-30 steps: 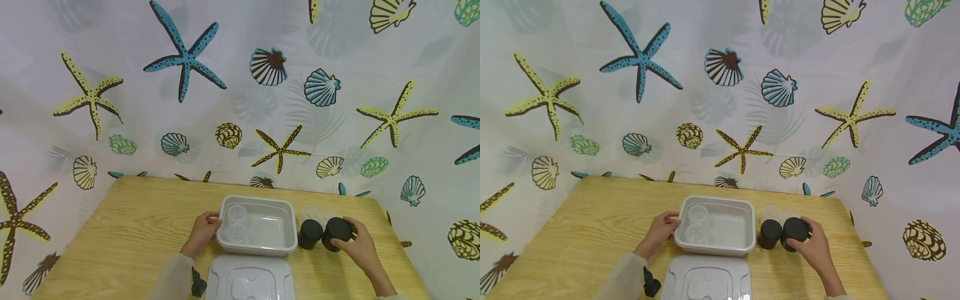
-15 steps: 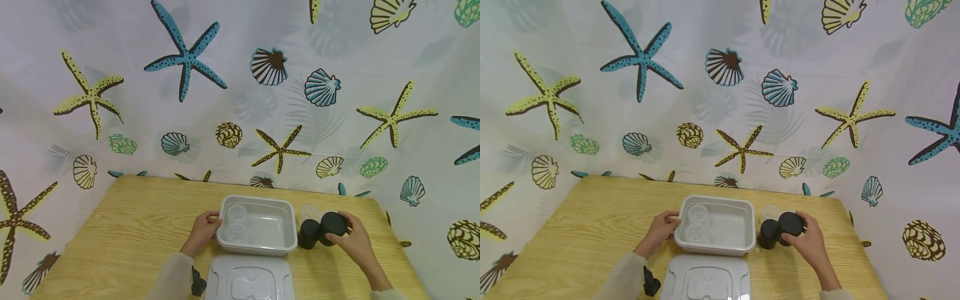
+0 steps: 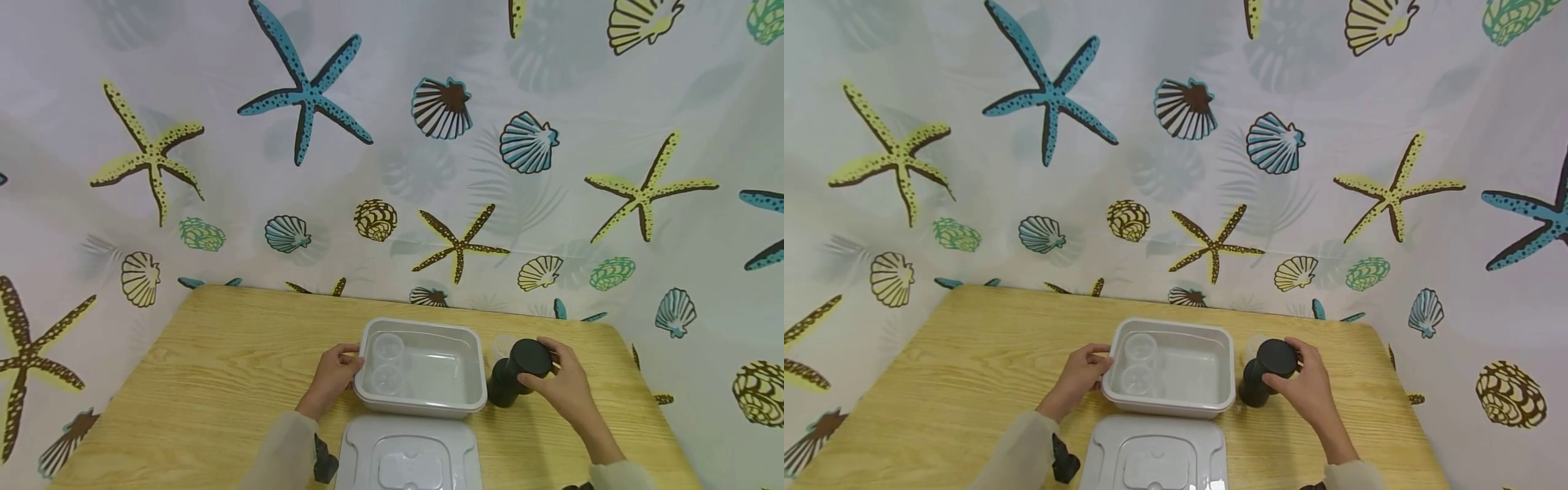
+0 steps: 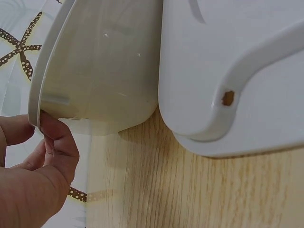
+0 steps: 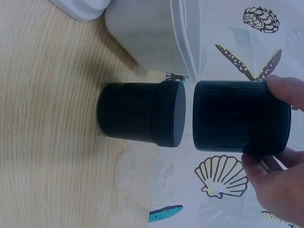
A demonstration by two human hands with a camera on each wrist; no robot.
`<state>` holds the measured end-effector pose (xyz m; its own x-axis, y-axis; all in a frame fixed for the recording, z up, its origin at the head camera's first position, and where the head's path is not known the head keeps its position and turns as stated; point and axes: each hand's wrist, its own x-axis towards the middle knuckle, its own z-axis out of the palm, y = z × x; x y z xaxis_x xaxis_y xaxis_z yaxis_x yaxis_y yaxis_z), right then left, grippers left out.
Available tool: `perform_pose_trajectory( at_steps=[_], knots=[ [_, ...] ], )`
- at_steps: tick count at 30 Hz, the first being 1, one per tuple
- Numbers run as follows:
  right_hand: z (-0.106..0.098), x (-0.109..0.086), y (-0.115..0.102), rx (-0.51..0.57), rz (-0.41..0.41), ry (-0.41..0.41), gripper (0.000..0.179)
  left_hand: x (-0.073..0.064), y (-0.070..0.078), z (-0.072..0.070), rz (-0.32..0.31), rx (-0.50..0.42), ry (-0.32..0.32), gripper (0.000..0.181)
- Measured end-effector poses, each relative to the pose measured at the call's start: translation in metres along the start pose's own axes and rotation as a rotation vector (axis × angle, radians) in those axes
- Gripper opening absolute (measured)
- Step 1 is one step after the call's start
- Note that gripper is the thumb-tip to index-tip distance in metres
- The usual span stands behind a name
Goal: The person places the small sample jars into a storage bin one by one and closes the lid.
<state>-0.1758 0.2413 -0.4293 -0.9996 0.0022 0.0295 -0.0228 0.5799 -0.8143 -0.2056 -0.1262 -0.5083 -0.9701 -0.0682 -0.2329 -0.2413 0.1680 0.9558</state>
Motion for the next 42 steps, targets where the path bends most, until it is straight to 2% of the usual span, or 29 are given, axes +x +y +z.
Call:
perform_pose_trajectory(
  at_steps=[19, 36, 42],
  knots=[
    [0.024, 0.013, -0.020, 0.018, -0.008, -0.039, 0.073, -0.003, 0.003, 0.000, -0.012, -0.001, -0.008, 0.034],
    [0.056, 0.023, -0.032, 0.074, -0.107, -0.045, 0.070, -0.001, 0.005, 0.002, -0.007, -0.017, -0.002, 0.034],
    [0.066, 0.028, -0.035, 0.092, -0.110, -0.060, 0.070, 0.001, 0.004, 0.005, 0.006, -0.036, -0.002, 0.034]
  ],
)
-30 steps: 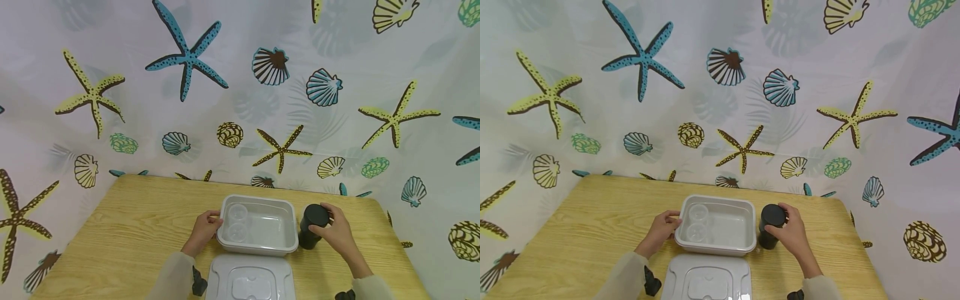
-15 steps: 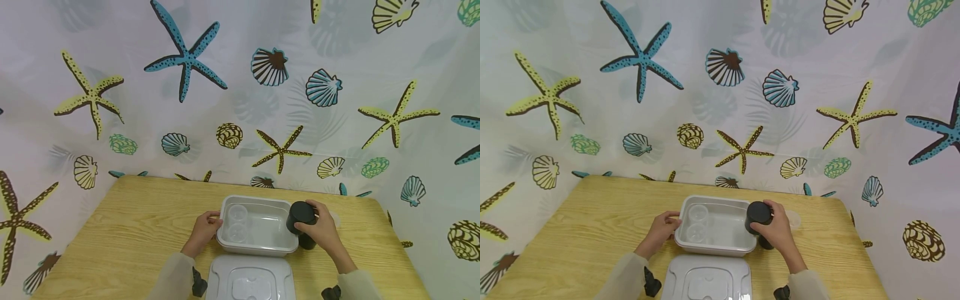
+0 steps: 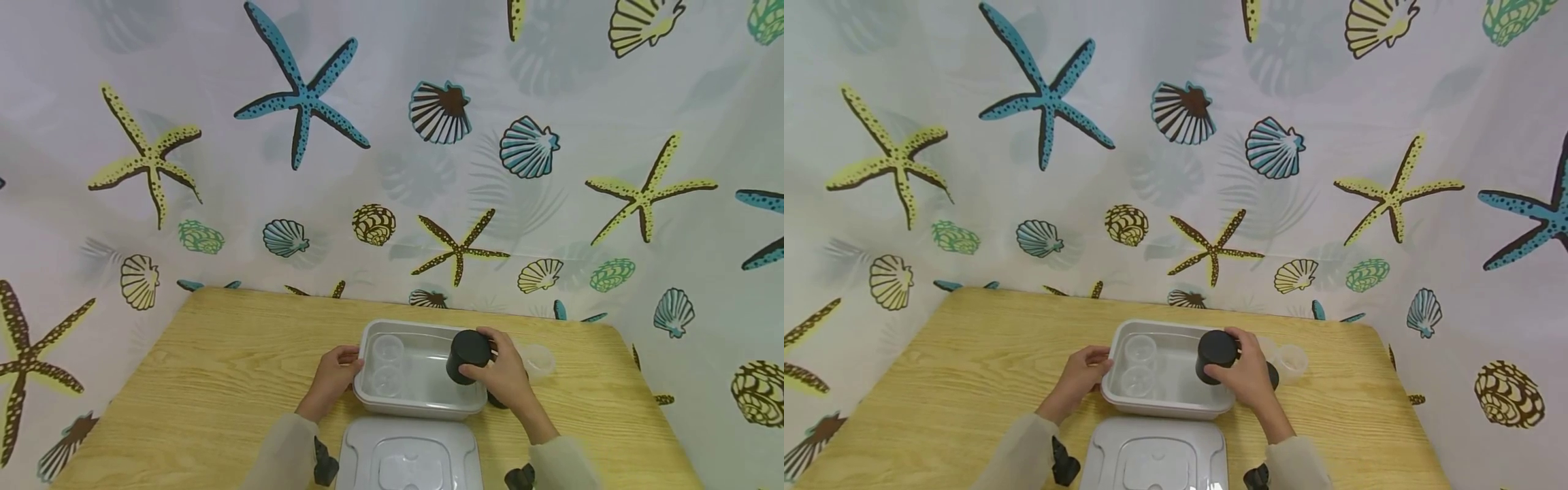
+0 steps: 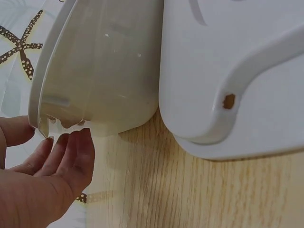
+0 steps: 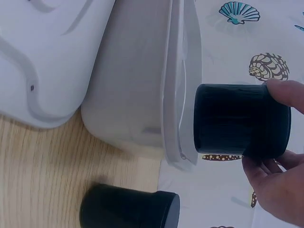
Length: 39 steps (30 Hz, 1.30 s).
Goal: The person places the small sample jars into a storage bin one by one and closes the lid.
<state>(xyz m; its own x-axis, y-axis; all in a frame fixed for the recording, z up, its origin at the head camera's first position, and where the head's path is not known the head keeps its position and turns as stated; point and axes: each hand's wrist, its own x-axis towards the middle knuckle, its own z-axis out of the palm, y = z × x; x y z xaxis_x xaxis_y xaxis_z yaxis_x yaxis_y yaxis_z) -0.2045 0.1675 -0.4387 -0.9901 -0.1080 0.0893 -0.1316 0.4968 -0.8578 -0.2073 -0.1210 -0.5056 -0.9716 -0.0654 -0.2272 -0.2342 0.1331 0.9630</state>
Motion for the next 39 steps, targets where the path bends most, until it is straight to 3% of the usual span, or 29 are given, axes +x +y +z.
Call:
perform_pose_trajectory(
  at_steps=[8, 24, 39],
  knots=[
    [0.013, 0.002, 0.002, 0.006, -0.005, 0.004, 0.070, -0.004, -0.003, 0.001, 0.021, -0.014, -0.002, 0.034],
    [0.036, 0.008, 0.009, -0.009, -0.015, 0.026, 0.069, -0.009, -0.004, 0.003, -0.025, 0.035, -0.014, 0.040],
    [0.052, 0.011, 0.019, -0.020, -0.038, 0.030, 0.068, -0.015, -0.012, 0.005, -0.022, 0.039, -0.019, 0.041]
  ],
)
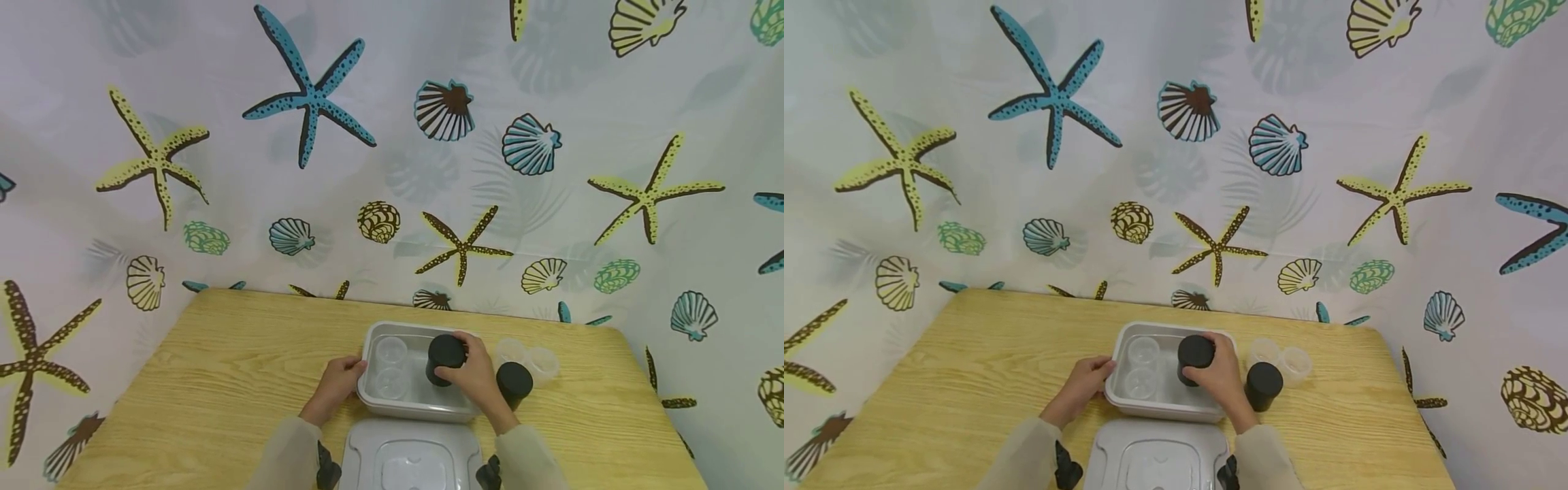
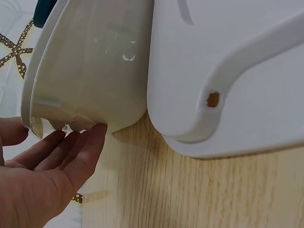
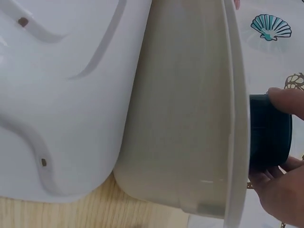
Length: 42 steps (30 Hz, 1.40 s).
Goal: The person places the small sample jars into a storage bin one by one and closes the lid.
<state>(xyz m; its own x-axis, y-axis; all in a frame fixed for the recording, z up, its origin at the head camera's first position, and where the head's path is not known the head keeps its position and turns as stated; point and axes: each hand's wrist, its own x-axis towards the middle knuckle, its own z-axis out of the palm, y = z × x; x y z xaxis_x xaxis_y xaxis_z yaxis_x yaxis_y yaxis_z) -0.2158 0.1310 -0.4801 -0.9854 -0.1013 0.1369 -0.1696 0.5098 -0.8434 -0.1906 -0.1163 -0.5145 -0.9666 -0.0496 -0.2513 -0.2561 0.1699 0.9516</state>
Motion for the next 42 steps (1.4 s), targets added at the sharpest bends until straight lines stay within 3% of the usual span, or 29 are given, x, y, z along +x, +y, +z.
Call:
perform_pose_trajectory(
  at_steps=[13, 22, 31, 42],
  knots=[
    [0.015, 0.020, 0.015, -0.026, -0.040, -0.007, 0.068, 0.002, 0.004, 0.006, 0.013, -0.021, 0.014, 0.041],
    [0.024, 0.022, 0.015, -0.049, 0.012, -0.013, 0.070, 0.004, 0.001, 0.004, 0.015, -0.027, 0.000, 0.041],
    [0.031, 0.024, 0.018, -0.077, -0.035, 0.032, 0.069, 0.002, 0.001, 0.003, 0.023, -0.007, -0.008, 0.042],
    [0.038, 0.025, 0.018, -0.046, -0.014, 0.005, 0.069, 0.002, 0.003, 0.002, 0.019, 0.000, -0.007, 0.040]
  ],
)
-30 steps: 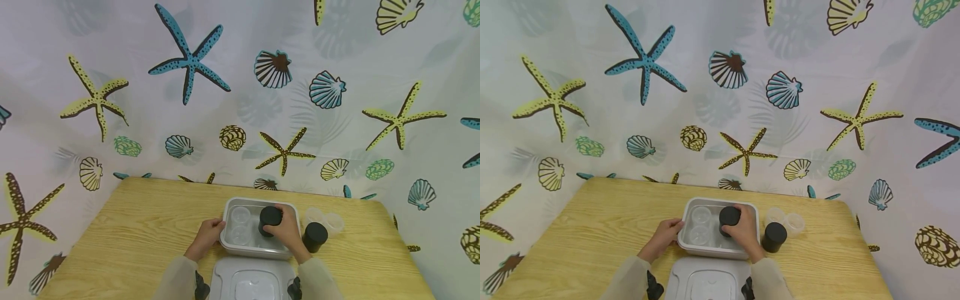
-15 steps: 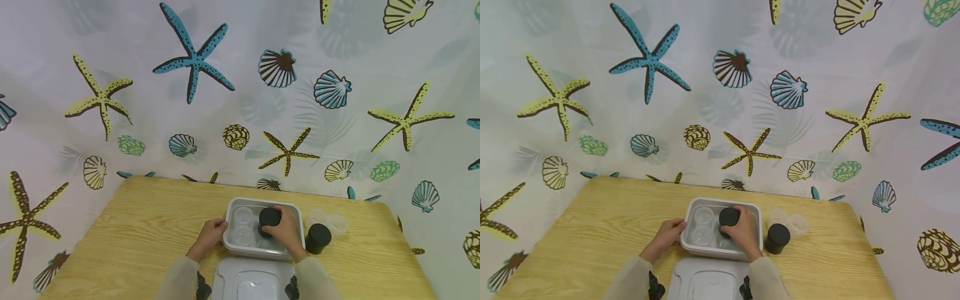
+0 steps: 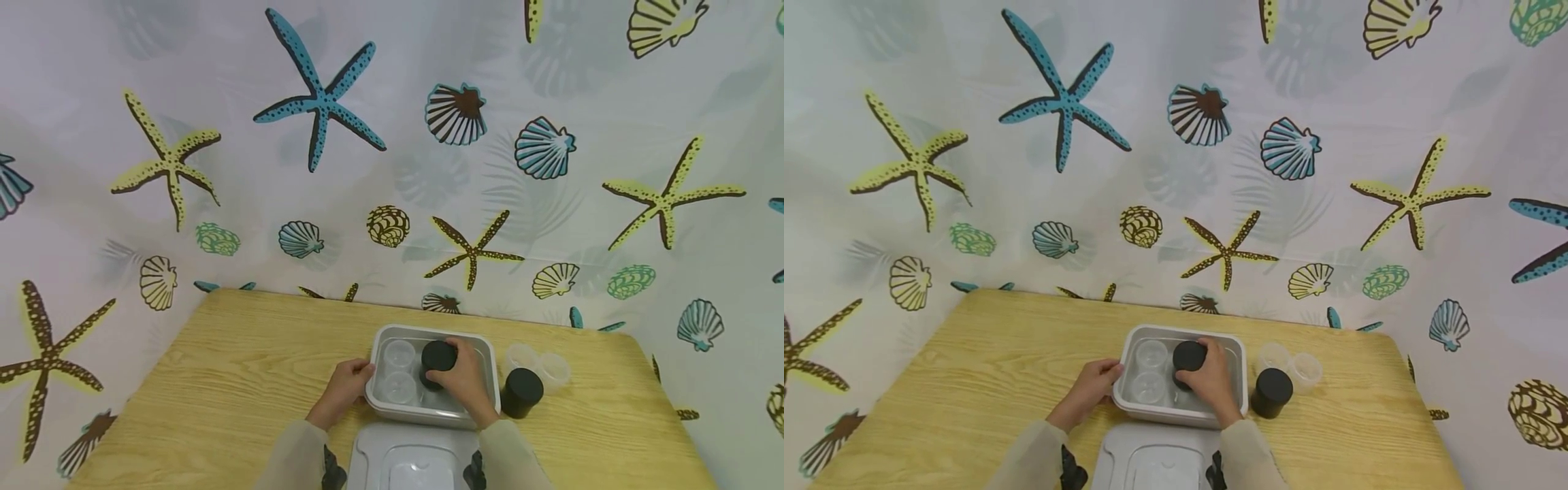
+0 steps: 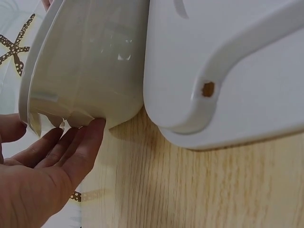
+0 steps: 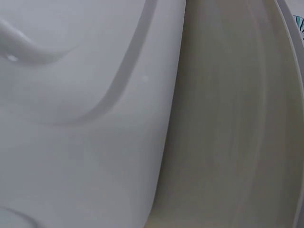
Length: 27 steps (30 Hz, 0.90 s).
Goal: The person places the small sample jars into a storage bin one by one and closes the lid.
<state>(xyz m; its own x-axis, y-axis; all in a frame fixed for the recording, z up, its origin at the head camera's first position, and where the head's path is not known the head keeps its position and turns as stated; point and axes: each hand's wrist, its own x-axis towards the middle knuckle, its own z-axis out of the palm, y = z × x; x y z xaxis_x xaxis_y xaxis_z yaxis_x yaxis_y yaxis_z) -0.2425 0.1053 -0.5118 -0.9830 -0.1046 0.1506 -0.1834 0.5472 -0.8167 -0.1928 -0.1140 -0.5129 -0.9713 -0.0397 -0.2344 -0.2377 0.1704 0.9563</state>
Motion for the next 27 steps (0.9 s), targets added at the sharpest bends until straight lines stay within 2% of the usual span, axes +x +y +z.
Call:
perform_pose_trajectory(
  at_steps=[10, 27],
  knots=[
    [0.001, -0.001, 0.004, -0.037, -0.021, 0.001, 0.069, -0.003, 0.002, 0.002, 0.009, 0.002, 0.005, 0.039],
    [-0.011, 0.002, -0.004, -0.019, 0.004, -0.069, 0.069, -0.001, 0.000, 0.001, 0.000, -0.003, 0.007, 0.042]
  ],
)
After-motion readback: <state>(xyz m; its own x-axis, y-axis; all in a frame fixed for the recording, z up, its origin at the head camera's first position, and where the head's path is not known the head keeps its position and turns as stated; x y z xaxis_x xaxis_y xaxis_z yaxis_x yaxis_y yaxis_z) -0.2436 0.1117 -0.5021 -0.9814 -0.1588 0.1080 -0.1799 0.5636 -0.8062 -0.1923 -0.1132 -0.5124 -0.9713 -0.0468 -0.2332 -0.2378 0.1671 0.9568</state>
